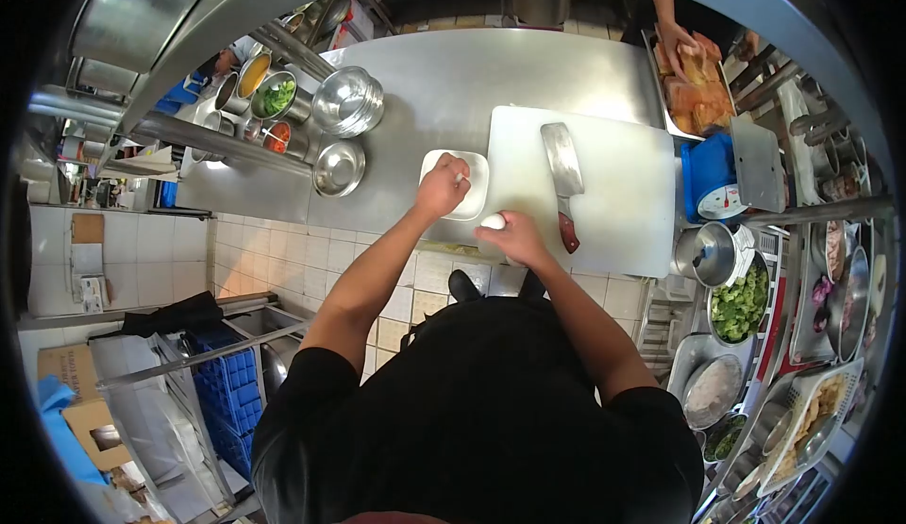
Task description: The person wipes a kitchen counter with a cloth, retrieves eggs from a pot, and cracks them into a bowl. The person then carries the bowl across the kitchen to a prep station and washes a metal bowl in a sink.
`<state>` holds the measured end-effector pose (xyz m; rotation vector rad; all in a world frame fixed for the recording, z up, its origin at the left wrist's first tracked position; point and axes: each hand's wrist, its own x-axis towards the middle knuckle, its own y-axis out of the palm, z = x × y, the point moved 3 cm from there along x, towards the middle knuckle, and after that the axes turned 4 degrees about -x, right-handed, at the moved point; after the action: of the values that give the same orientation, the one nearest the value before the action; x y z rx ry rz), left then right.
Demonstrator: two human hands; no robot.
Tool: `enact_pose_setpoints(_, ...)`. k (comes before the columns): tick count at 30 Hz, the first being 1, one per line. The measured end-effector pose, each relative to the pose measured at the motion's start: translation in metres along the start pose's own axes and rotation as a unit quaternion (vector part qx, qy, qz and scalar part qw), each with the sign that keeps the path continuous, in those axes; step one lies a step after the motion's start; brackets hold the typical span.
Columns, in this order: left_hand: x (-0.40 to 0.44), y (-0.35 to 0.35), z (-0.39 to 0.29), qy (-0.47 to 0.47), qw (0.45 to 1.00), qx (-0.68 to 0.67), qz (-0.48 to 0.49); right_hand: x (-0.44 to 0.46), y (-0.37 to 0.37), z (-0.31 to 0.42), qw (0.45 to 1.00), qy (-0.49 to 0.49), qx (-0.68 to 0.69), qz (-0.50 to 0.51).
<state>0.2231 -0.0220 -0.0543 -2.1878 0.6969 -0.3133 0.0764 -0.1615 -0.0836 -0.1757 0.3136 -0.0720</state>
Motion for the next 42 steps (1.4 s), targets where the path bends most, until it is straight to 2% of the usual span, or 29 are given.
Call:
enact_pose_setpoints(5,0.005,0.007,-0.005,0.0,0.99,0.136,0.047,-0.011,-0.007,-0.01,0.999,0.03,0.033,0.016)
enact_pose_setpoints(9,0.004,0.01,-0.003,-0.01,0.981,0.177,0.084,-0.021,-0.015,0.013,0.996,0.075,0.038,0.036)
enact_pose_setpoints(20,0.006,0.013,-0.003,0.002,0.953,0.272,0.135,-0.02,-0.026,0.025,0.997,0.067,-0.011,0.037)
enact_pose_setpoints(30,0.009,0.008,-0.004,-0.013,0.96,0.258,0.111,-0.02,-0.038,0.027,0.992,0.107,0.051,0.041)
enact_pose_setpoints(39,0.007,0.007,-0.004,-0.038,0.969,0.225,0.09,-0.013,-0.037,0.005,0.993,0.097,0.053,0.031)
enact_pose_setpoints(42,0.007,0.005,-0.005,-0.064,0.965,0.223,0.12,-0.012,-0.037,0.003,0.994,0.089,0.059,0.028)
